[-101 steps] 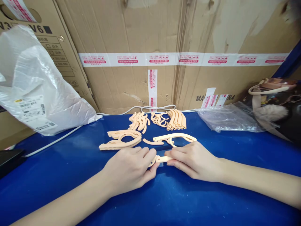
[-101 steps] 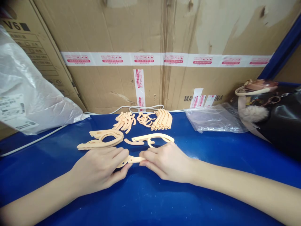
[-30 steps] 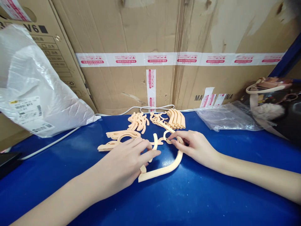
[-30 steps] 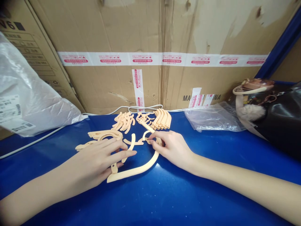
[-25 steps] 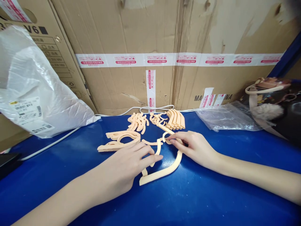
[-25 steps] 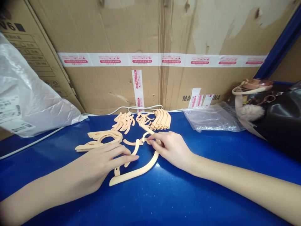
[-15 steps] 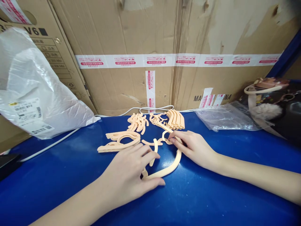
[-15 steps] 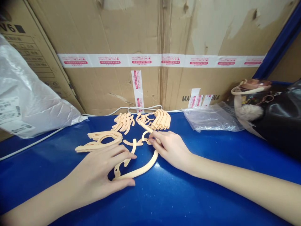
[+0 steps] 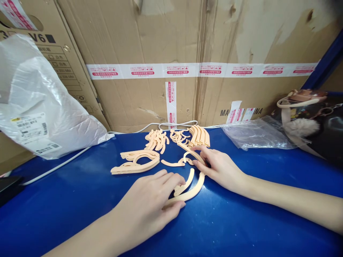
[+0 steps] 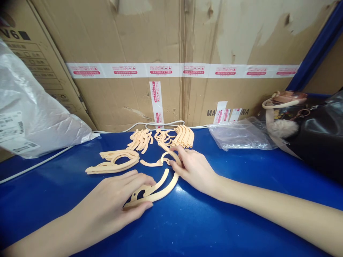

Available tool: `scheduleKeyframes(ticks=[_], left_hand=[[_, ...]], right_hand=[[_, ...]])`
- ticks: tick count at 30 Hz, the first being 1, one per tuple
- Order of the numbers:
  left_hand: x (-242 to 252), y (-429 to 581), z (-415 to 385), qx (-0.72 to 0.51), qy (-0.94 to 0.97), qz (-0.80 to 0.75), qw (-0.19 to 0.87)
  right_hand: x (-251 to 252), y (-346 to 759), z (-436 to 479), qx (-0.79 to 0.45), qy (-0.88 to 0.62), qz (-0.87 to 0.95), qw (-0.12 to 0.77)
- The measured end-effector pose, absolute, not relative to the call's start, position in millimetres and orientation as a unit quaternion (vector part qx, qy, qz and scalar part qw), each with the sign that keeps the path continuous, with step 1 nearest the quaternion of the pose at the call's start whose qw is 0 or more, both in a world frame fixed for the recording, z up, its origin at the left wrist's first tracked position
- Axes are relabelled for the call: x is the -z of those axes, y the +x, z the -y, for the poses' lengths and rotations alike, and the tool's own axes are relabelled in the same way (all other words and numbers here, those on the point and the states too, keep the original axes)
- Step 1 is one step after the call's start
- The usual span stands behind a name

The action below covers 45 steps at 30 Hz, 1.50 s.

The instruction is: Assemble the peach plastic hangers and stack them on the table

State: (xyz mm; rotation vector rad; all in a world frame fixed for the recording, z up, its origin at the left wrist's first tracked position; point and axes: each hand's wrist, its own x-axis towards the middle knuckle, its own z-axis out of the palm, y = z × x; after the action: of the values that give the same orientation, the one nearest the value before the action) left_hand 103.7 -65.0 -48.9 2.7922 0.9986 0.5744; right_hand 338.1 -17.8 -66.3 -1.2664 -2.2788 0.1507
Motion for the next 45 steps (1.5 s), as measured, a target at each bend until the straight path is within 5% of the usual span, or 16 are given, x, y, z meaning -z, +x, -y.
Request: scheduleKeyframes(ticks=[23, 30, 35, 40, 45], left_hand=[[53, 97, 47, -0.164, 0.964, -0.211, 0.006], [50, 99, 55, -0.169, 0.968, -0.178, 0.052], [46, 100, 54, -0.171, 0.961, -0.175, 0.131], [46, 95, 49, -0.176, 0.947, -0.208, 0.170], [42, 103, 58, -0.201, 0.914, -0.339, 0.094]], right_hand=[[65, 340, 21, -0.137, -0.269, 0.927, 0.221], [64, 341, 18, -0.116, -0.387, 0.866, 0.295], [71, 340, 15, -0.042, -0.446, 0.854, 0.264], [69, 340, 12, -0.085, -0.454, 0.822, 0.334], [41, 345, 8, -0.162, -0.421, 0.748, 0.487]])
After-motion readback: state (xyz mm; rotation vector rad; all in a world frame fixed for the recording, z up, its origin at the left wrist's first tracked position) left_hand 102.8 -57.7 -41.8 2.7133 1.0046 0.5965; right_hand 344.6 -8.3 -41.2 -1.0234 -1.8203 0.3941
